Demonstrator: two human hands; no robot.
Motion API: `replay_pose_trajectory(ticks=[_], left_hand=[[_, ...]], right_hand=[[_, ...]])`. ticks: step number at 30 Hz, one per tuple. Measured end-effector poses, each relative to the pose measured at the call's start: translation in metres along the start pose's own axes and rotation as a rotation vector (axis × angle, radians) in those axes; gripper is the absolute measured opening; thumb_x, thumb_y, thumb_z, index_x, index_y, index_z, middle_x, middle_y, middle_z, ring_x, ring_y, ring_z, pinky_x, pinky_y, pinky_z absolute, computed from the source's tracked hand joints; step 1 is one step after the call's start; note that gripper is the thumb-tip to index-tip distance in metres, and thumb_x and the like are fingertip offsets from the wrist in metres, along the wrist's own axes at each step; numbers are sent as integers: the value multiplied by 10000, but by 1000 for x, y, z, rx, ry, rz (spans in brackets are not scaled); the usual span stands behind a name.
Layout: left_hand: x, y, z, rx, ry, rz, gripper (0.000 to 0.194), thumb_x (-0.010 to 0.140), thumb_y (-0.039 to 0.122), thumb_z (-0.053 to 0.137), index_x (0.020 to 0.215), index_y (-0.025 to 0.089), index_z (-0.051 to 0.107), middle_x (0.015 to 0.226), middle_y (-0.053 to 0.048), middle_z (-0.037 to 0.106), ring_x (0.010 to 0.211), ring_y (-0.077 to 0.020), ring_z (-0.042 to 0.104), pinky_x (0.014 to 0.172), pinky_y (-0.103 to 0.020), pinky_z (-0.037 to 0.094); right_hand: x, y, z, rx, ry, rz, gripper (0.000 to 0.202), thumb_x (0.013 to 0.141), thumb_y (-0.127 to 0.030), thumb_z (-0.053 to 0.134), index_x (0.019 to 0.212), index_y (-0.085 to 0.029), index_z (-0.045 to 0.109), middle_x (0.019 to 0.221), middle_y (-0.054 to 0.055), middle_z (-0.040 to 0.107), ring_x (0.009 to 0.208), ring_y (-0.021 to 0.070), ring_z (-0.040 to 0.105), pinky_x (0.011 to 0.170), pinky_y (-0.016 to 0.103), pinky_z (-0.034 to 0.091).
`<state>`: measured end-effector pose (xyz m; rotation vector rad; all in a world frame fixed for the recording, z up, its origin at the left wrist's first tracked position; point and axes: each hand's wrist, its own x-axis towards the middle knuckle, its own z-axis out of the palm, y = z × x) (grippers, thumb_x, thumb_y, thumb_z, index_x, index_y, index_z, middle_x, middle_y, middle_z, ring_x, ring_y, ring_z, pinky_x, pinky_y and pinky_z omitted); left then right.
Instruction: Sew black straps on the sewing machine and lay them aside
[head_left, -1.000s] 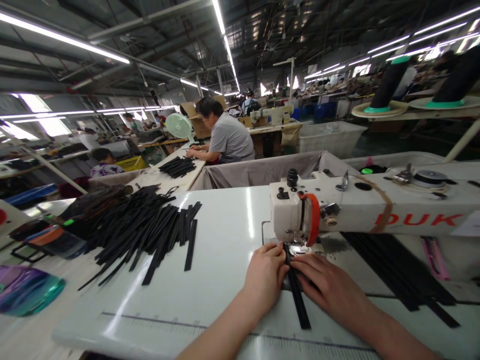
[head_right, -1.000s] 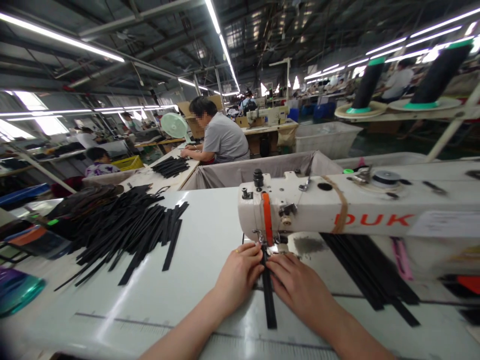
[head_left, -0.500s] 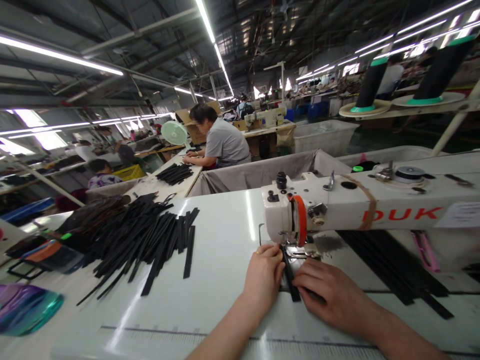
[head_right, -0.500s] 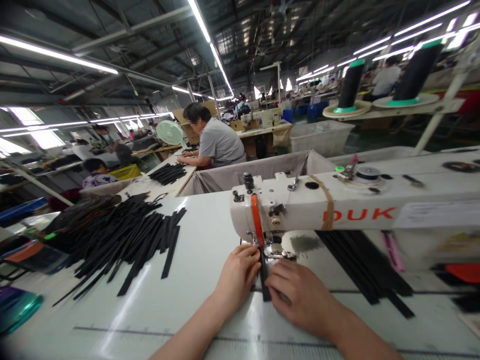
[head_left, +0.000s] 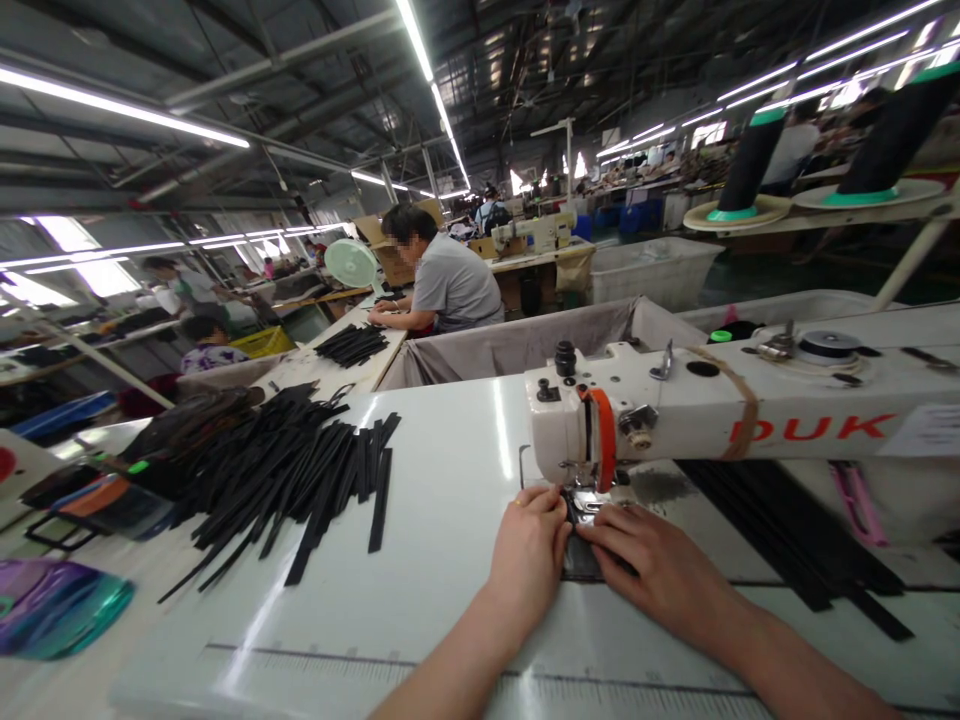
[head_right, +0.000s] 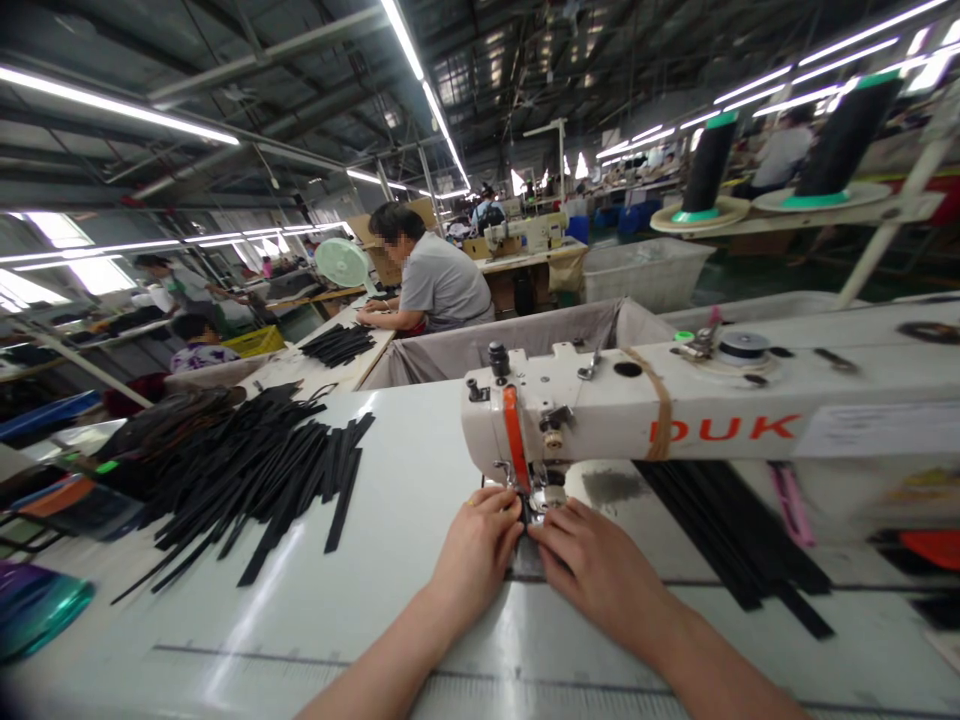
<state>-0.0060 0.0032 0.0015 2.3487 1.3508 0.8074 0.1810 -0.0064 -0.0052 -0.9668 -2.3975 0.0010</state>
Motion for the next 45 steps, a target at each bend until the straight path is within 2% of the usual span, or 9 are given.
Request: replay_pose_trajectory(ticks=[4, 11, 20, 31, 38, 45], left_hand=[[0, 1, 1, 14, 14, -1, 136, 885, 94, 547, 882, 168, 660, 1055, -82, 699, 1038, -245, 592, 978, -423, 502], [0, 5, -1, 53, -14, -8, 186, 912, 112, 508, 820, 161, 662, 1086, -93, 691, 1070, -250, 583, 1003, -437, 488], [-1, 8, 2, 113, -29, -19, 203, 936, 131, 457, 989, 133, 653, 1136, -120, 664, 1109, -273, 567, 979, -468, 500], [2, 8, 1, 120, -33, 0, 199, 935, 121, 456, 931, 133, 654, 1096, -109, 675, 1063, -269, 568, 940, -439, 506], [6, 6, 0, 137, -43, 36, 223, 933, 111, 445, 872, 147, 656, 1036, -96, 686, 999, -255, 587, 932, -436, 498], [8, 8, 0, 220, -79, -18, 194, 922, 114, 481, 839, 139, 655, 1012, -99, 689, 1013, -282, 584, 876, -441, 512]], right_hand=[[0, 1, 3, -56, -1, -3, 226, 906, -142, 514, 1082, -179, 650, 991, 92, 687, 867, 249, 647, 767, 412, 546], [-2, 2, 8, -68, 14, 10, 237, 916, -155, 488, 1101, -161, 636, 980, 105, 682, 840, 260, 653, 726, 425, 550], [-2, 1, 6, -9, 9, 49, 236, 910, -142, 485, 1090, -182, 633, 1002, 103, 684, 866, 250, 655, 745, 399, 550], [-4, 3, 8, 1, -7, 49, 254, 921, -123, 481, 1123, -171, 625, 1051, 120, 674, 901, 261, 648, 760, 414, 546], [-2, 0, 6, 3, -37, 73, 252, 896, -101, 523, 1111, -165, 637, 963, 94, 669, 846, 244, 637, 750, 404, 532], [-2, 0, 7, -10, -58, 75, 257, 895, -100, 544, 1128, -158, 635, 985, 102, 669, 861, 252, 642, 755, 415, 540]])
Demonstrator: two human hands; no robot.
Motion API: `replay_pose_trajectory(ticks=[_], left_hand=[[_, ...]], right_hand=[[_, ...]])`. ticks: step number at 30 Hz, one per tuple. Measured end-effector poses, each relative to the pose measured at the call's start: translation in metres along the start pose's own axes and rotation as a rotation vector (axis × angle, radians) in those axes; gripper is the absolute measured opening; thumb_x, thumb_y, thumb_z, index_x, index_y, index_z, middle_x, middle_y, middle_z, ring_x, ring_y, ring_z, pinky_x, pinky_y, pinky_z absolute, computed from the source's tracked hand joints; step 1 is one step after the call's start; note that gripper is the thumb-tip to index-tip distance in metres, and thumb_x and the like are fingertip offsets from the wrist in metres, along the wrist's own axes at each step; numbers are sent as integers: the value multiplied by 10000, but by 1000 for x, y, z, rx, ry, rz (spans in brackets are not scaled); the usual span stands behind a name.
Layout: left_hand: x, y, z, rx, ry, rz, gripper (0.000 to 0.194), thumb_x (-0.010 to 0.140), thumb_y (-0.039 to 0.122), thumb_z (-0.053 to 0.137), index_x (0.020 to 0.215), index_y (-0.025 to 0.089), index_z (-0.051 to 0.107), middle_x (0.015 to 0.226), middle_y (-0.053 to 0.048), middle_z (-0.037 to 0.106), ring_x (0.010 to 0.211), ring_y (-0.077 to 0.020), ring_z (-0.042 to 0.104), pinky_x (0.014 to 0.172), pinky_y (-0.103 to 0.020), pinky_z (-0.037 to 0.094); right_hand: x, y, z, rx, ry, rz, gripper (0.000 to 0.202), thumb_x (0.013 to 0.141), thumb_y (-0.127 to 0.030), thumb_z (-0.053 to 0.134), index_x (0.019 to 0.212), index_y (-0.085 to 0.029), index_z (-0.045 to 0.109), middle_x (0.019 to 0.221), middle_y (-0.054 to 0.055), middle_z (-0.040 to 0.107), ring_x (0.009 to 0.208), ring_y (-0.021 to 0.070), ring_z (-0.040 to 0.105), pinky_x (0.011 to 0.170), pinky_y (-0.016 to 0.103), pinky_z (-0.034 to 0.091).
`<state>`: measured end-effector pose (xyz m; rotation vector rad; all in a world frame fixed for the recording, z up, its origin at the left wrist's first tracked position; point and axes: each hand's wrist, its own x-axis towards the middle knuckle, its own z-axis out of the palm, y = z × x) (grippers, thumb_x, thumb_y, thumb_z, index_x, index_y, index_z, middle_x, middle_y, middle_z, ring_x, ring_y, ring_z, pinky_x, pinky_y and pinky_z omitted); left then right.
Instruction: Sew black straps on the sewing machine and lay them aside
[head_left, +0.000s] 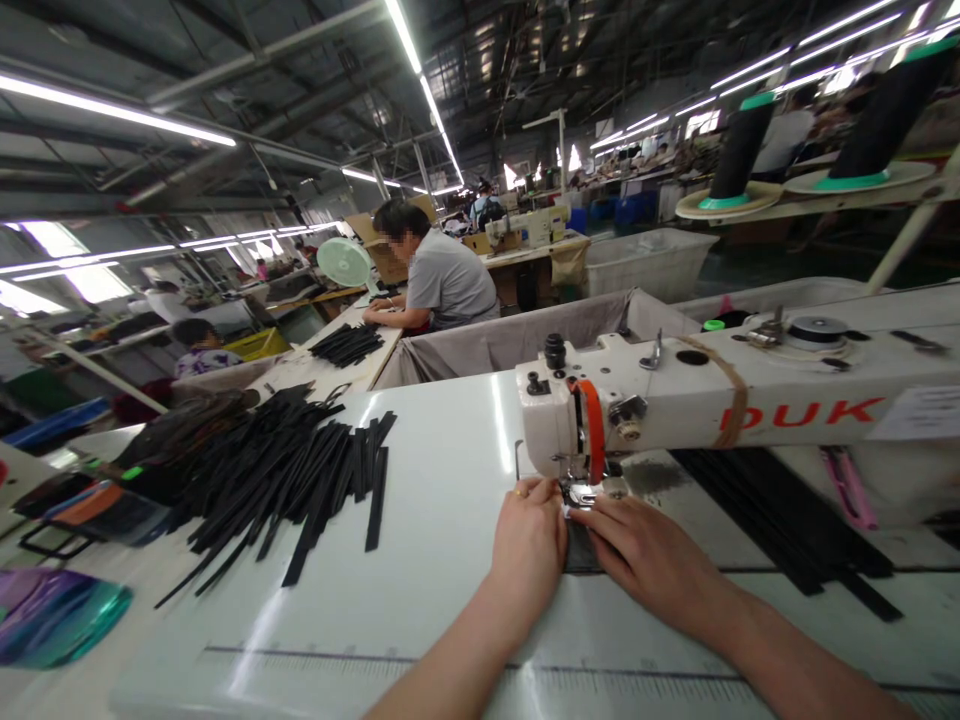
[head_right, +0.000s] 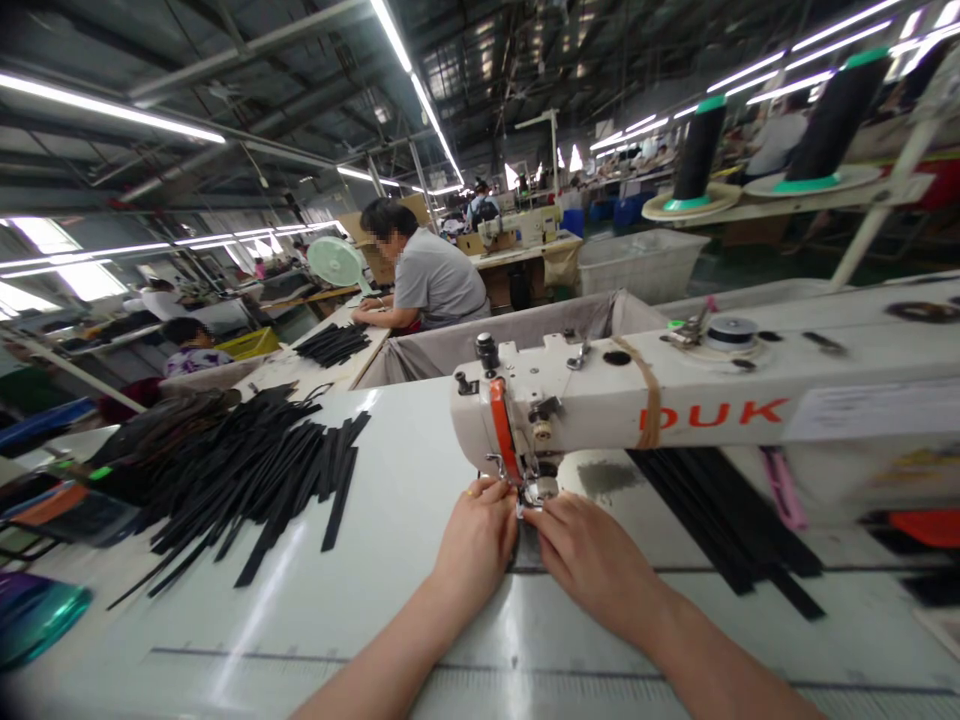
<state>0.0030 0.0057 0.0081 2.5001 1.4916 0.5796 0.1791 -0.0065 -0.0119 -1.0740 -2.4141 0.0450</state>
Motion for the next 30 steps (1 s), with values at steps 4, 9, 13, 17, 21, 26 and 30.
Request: replay_pose_trajectory(ticks=[4, 9, 13, 17, 21, 26, 30], left_hand=[[0, 1, 0, -7, 2, 3, 205, 923, 111, 475, 842, 140, 660, 1029, -103, 690, 1026, -283, 586, 886, -442, 512], [1, 1, 0, -11, -7, -2, 198, 917, 107, 483, 848, 136, 666, 1044, -108, 690, 1046, -285, 582, 912, -446, 505], [-2, 3, 0, -39, -5, 0, 209, 919, 102, 466, 893, 125, 672, 1055, -112, 690, 1054, -282, 578, 931, -445, 496], [-4, -3, 0, -114, 46, -11, 197, 875, 82, 499, 919, 146, 680, 1078, -92, 686, 1043, -270, 573, 918, -429, 494], [3, -22, 4, -266, 199, -174, 299, 790, -7, 517, 961, 181, 676, 1044, -49, 683, 1010, -217, 581, 921, -370, 491], [16, -35, 12, -115, 150, -104, 222, 874, 53, 499, 901, 189, 672, 1114, -68, 663, 1189, -245, 528, 1049, -417, 422], [14, -36, 6, -27, 82, -88, 241, 918, 134, 508, 806, 213, 706, 1043, -58, 691, 1195, -252, 535, 1067, -421, 415]], right_hand=[[1, 0, 1, -5, -1, -13, 244, 888, -86, 548, 1109, -147, 632, 1035, 124, 667, 894, 267, 644, 771, 433, 548], [-1, 1, 2, -20, 6, -23, 249, 901, -91, 530, 1127, -147, 620, 1066, 133, 664, 914, 275, 644, 781, 447, 552], [-2, 1, 1, -30, 17, -30, 259, 905, -93, 521, 1141, -138, 617, 1051, 132, 669, 895, 269, 650, 769, 443, 560], [-2, 1, 1, -48, 61, -46, 270, 899, -83, 499, 1134, -137, 620, 1069, 139, 671, 913, 268, 654, 778, 432, 566], [-3, 2, 2, -51, 80, -57, 261, 913, -99, 482, 1127, -135, 626, 1050, 141, 674, 914, 270, 656, 781, 433, 566], [-5, 3, 3, -38, 63, -44, 258, 918, -110, 480, 1124, -141, 632, 1020, 127, 675, 892, 260, 659, 778, 430, 565], [-4, 2, 3, -38, 52, -39, 254, 928, -115, 463, 1117, -149, 629, 1020, 124, 671, 901, 262, 657, 789, 442, 564]])
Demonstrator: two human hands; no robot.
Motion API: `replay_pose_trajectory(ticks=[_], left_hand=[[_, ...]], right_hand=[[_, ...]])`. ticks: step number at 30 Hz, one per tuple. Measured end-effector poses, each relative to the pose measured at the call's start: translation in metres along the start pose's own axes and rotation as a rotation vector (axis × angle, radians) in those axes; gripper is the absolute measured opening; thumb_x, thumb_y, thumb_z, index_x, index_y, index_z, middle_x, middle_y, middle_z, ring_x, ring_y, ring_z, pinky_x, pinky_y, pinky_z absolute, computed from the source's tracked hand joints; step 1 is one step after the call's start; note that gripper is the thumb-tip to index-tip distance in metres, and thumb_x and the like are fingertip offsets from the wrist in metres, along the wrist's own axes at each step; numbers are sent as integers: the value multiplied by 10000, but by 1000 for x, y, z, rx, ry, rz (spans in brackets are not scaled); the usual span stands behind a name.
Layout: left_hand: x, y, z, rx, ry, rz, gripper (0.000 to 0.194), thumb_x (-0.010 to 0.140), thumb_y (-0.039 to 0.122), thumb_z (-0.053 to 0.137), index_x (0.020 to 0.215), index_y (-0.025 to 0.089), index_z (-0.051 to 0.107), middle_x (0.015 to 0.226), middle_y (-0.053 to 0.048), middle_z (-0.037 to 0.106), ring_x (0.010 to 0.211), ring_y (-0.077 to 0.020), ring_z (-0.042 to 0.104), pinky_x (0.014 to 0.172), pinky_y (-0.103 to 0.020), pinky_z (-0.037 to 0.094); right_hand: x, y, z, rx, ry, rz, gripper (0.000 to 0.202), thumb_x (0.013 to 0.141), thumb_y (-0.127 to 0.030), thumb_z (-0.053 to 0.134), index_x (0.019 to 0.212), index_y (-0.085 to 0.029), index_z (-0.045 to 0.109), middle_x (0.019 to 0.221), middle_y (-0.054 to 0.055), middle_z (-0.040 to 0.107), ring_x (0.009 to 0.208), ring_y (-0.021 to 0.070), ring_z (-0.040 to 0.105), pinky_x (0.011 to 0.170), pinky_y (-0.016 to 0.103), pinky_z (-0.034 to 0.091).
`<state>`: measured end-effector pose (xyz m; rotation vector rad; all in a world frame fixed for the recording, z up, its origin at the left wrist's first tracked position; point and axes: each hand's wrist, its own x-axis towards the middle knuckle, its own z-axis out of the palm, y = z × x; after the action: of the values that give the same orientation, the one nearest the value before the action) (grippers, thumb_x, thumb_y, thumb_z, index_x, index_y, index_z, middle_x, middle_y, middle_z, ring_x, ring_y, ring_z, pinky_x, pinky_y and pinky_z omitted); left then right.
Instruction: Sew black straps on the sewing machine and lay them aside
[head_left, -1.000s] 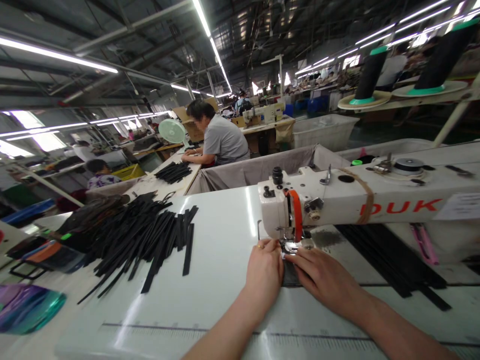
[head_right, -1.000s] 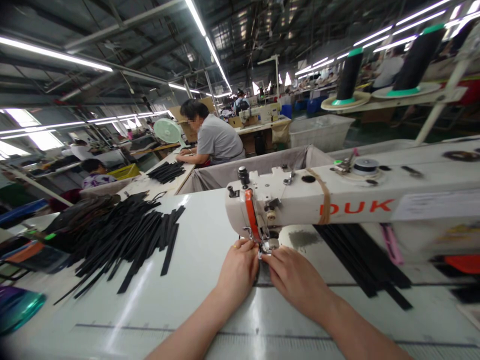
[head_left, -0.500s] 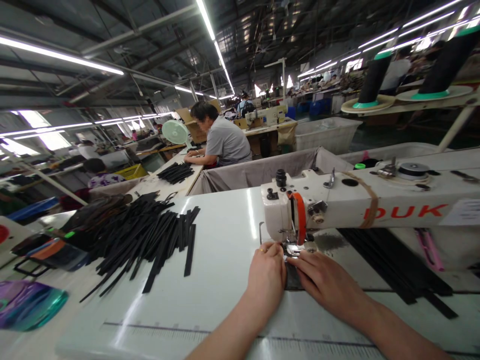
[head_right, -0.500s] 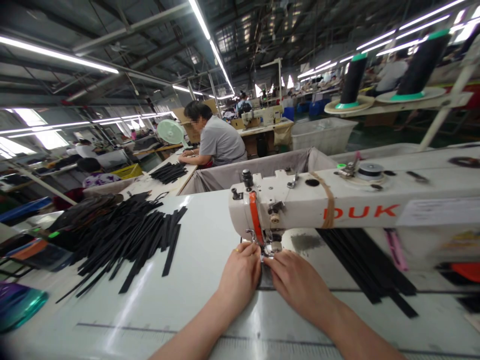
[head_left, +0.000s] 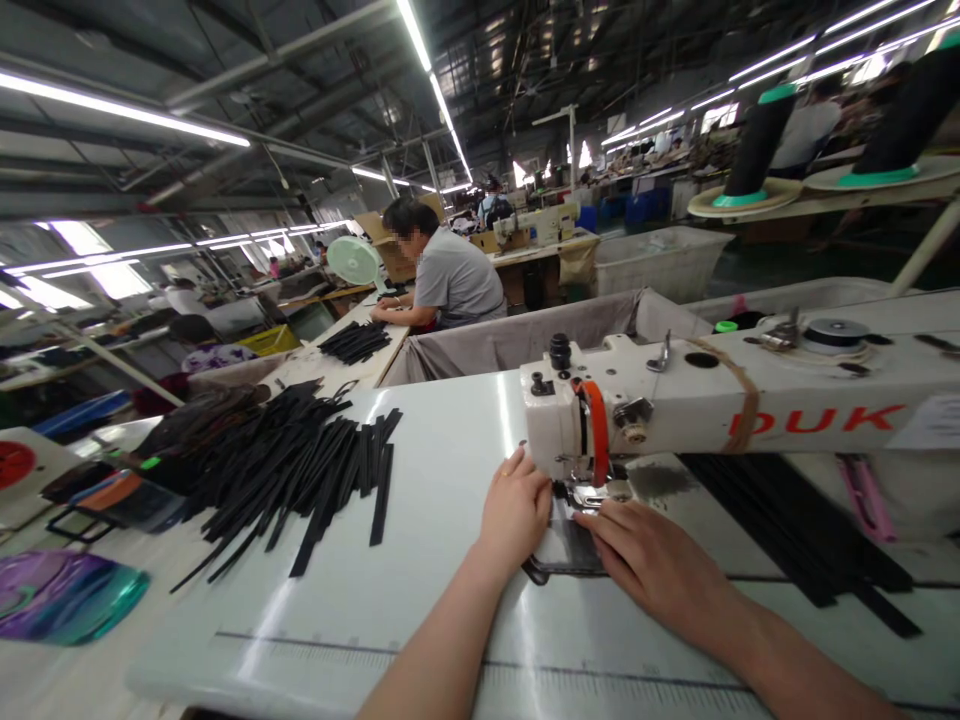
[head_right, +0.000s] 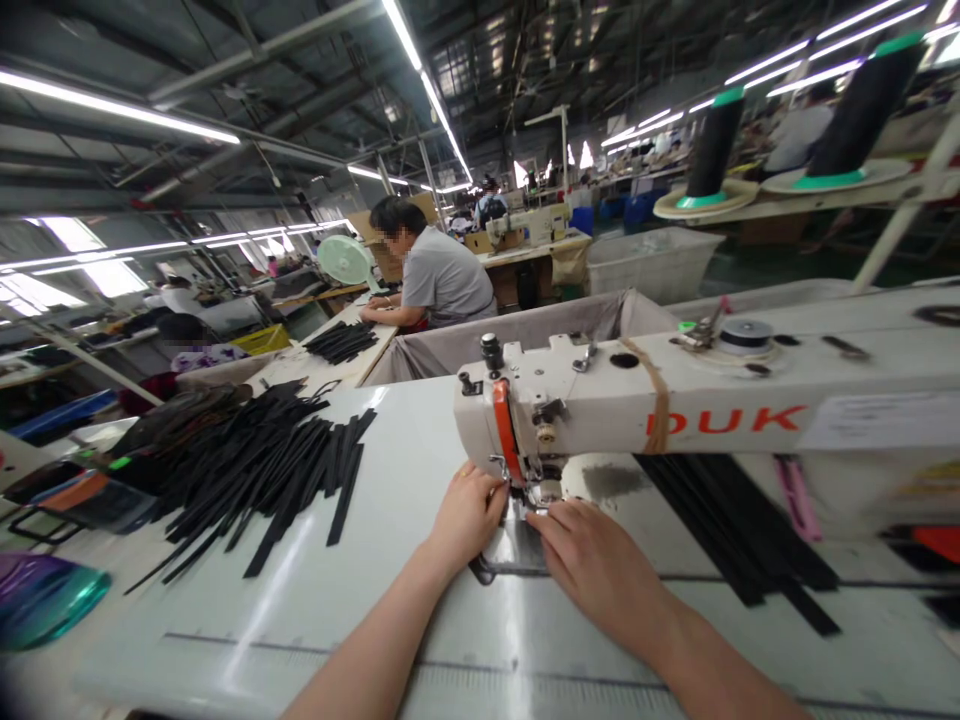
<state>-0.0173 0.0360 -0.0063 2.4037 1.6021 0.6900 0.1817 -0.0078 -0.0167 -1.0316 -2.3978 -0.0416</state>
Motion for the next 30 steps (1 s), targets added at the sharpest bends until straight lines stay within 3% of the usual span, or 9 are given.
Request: replay_pose_trajectory(ticks=[6, 10, 15, 19, 22, 24, 26, 30], left_hand=[[-5, -17, -20, -97, 73, -191, 171, 878, 195, 611, 934, 242, 766, 1192, -66, 664, 1156, -244, 564, 1039, -400, 431], [-1, -20, -20, -130, 68, -309, 137, 830, 171, 663, 907, 233, 758, 1025, -35, 698, 989, -199, 614, 918, -323, 474], [1, -22, -23, -90, 44, -425, 277, 815, 165, 642, 1080, 231, 685, 888, -3, 676, 811, -157, 639, 777, -262, 491], [-10, -40, -50, 41, 97, -592, 311, 845, 104, 508, 1114, 153, 657, 1017, -117, 643, 896, -245, 630, 847, -374, 472], [-16, -53, -66, 198, 186, -711, 379, 859, 73, 412, 1177, 60, 617, 1123, -235, 582, 1052, -365, 569, 893, -498, 430], [-17, -51, -66, 325, 240, -674, 397, 866, 108, 445, 1231, 68, 595, 1195, -232, 566, 1130, -388, 518, 927, -506, 417], [-16, -39, -59, 304, 238, -535, 353, 870, 142, 485, 1189, 112, 634, 1189, -176, 599, 1126, -350, 522, 958, -463, 423], [-15, -5, -36, -96, 150, -271, 209, 879, 163, 512, 911, 175, 718, 941, -72, 671, 943, -226, 597, 895, -338, 464]], right_hand=[[-1, 1, 0, -53, 35, -42, 265, 938, -125, 434, 1131, -130, 616, 1005, 134, 679, 882, 265, 664, 764, 434, 572], [-1, 3, 2, -51, 59, -60, 265, 944, -138, 422, 1120, -133, 621, 1002, 131, 687, 875, 259, 669, 755, 420, 572], [0, 0, -1, -36, 76, -49, 266, 918, -132, 462, 1120, -164, 631, 998, 101, 689, 882, 237, 665, 768, 380, 559], [1, 7, -14, -124, 72, 85, 225, 878, -105, 500, 991, -218, 658, 899, 39, 661, 817, 188, 648, 736, 302, 543], [-5, 28, -28, -294, 123, 267, 201, 882, -105, 484, 969, -192, 644, 928, 83, 641, 858, 238, 625, 770, 370, 531], [-13, 44, -35, -420, 145, 374, 196, 875, -106, 477, 982, -159, 633, 911, 131, 634, 833, 287, 608, 745, 437, 520], [-20, 56, -40, -511, 139, 434, 179, 862, -111, 472, 935, -146, 632, 802, 142, 617, 719, 295, 589, 649, 442, 509], [-30, 67, -41, -538, 118, 417, 164, 848, -146, 466, 787, -165, 616, 683, 138, 595, 612, 299, 588, 559, 430, 490]])
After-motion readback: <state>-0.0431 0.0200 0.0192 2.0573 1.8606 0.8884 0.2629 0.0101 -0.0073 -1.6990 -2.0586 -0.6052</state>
